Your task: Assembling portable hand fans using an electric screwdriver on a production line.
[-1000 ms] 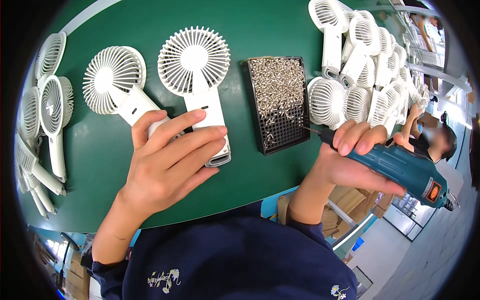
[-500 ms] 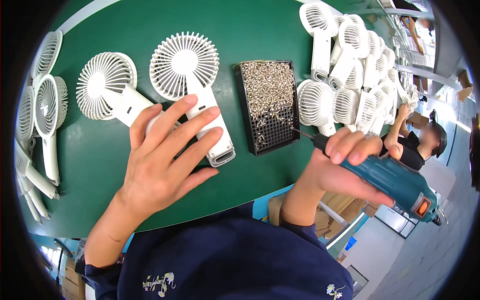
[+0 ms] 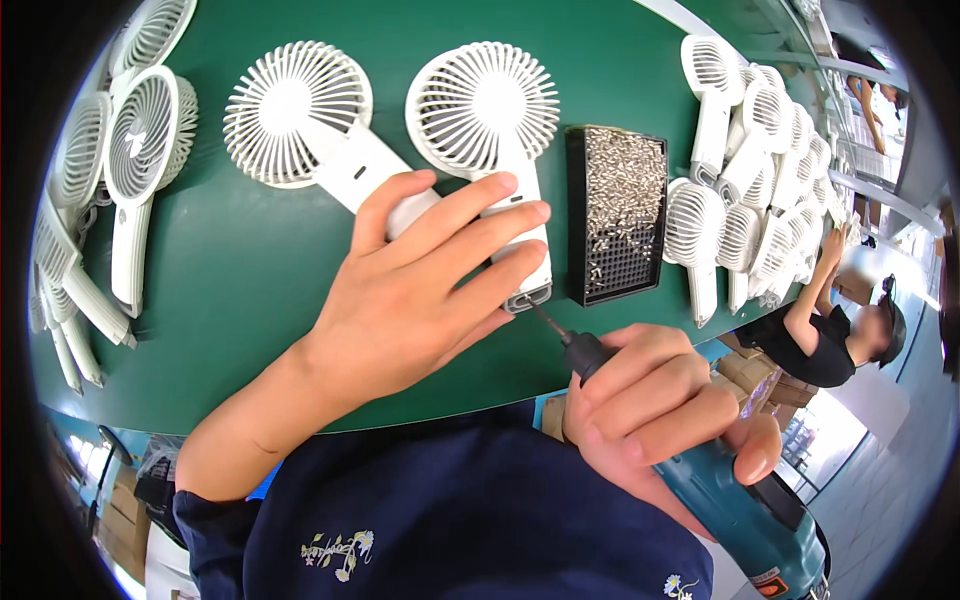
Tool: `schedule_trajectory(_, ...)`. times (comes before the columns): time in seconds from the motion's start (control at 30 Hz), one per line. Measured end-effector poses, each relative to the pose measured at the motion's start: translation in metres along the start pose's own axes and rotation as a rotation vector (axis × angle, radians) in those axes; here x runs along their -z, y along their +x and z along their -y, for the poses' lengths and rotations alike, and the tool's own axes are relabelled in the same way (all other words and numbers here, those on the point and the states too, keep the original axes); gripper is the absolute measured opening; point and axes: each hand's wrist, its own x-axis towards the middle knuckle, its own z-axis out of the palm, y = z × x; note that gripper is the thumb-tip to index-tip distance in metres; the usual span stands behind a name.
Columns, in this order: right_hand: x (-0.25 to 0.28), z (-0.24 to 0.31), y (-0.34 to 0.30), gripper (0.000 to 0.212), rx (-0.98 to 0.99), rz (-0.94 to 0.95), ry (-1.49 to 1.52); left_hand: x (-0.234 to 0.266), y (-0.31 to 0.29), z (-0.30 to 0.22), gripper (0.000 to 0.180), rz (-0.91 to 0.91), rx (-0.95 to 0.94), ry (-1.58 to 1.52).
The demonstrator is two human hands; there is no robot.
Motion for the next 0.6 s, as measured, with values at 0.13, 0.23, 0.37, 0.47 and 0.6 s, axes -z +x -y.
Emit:
schedule_trajectory(0.13, -0.0055, -0.0053, -0.0003, 0.028, -0.046, -0.034, -0.012, -0.0001, -0.0021, 0.0011, 0.049, -0.005, 0.006, 0.01)
schedule_trajectory(0.23, -0.0026, -0.0016, 0.0002, 0.025, -0.099, 0.023, -0.055, -0.0029, -0.0022, 0.0011, 0.049, -0.015, 0.0, 0.004)
schedule_trajectory(0.37, -0.0042, -0.0081, 0.0002, 0.024, -0.07, 0.076, -0.091, -0.0018, -0.0036, 0.002, 0.049, -0.012, 0.006, 0.012)
schedule_trajectory(0.47, -0.0036, -0.0092, -0.0007, 0.024, -0.06, 0.073, -0.056, -0.0025, -0.0033, 0.0016, 0.049, -0.006, 0.005, 0.011)
schedule_trajectory(0.6, -0.0022, -0.0082, 0.0029, 0.024, -0.089, 0.096, -0.074, -0.0039, -0.0021, 0.0009, 0.05, -0.006, 0.001, 0.012)
